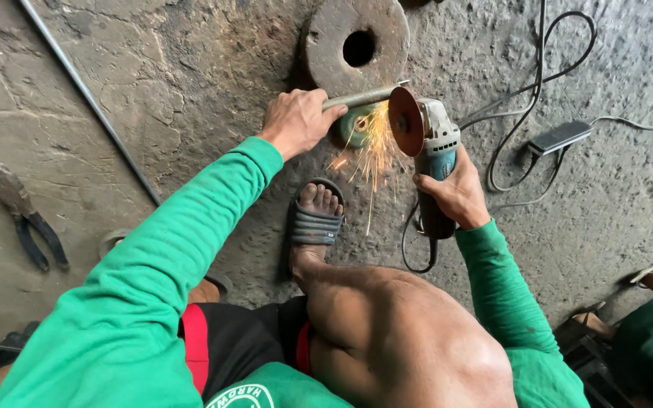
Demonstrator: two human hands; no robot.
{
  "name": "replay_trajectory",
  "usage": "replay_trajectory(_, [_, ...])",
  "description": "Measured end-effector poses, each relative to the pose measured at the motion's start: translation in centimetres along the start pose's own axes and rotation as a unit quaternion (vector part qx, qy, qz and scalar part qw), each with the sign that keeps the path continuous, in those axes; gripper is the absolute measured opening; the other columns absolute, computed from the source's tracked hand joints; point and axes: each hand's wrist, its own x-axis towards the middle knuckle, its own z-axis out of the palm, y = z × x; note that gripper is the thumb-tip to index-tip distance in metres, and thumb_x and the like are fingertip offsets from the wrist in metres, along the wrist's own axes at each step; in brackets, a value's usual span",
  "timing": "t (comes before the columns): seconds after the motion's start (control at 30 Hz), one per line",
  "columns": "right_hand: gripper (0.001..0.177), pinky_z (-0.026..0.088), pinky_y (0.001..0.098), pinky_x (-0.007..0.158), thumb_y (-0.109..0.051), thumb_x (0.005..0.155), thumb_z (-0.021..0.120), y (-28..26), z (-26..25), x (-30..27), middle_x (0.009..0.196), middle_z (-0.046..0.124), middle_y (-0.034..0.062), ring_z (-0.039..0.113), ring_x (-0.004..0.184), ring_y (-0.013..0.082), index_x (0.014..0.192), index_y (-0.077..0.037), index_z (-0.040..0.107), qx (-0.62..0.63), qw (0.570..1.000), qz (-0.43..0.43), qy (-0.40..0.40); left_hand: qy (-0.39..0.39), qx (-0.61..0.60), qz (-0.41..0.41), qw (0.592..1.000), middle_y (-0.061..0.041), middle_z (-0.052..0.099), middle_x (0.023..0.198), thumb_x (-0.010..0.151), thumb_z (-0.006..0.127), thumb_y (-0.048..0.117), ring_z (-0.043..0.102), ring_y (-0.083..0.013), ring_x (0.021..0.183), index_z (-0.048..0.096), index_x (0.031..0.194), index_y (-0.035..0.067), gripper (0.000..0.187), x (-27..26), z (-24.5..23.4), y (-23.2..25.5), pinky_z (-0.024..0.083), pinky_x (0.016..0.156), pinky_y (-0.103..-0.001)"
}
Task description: Grinding a metal rod with an angle grinder and using a hammer and pliers to work on metal parts
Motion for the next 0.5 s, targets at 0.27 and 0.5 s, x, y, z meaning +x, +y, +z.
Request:
replay_trajectory(0.27, [0.058, 0.047, 0.0536, 0.079, -0.03, 0.072, 0.087, -2.8, 0.0, -0.6, 0.1, 0.064, 0.0195, 0.064, 0.095, 0.0381, 0.114, -0.009, 0.054, -0.005, 1.0, 0.001, 0.006, 0.01, -0.005, 0.005, 1.0, -0.023, 0.075, 0.091, 0.099, 0.047, 0.067, 0.072, -0.0504, 0.094, 0.069, 0.097, 0.008, 0.064, -0.4, 0.0, 0.4, 0.054, 0.084, -0.062])
replay_trajectory(0.5, [0.059, 0.048, 0.0574, 0.084, -0.022, 0.076, 0.086, -3.3, -0.3, 0.5, 0.105, 0.063, 0.0241, 0.064, 0.1, 0.0429, 0.121, -0.005, 0.053, -0.01, 0.999, -0.051, 0.017, 0.007, -0.014, 0.027, 1.0, -0.022, 0.072, 0.079, 0.105, 0.051, 0.054, 0.073, -0.0504, 0.082, 0.065, 0.091, 0.004, 0.053, -0.5, -0.5, 0.6, 0.056, 0.074, -0.061])
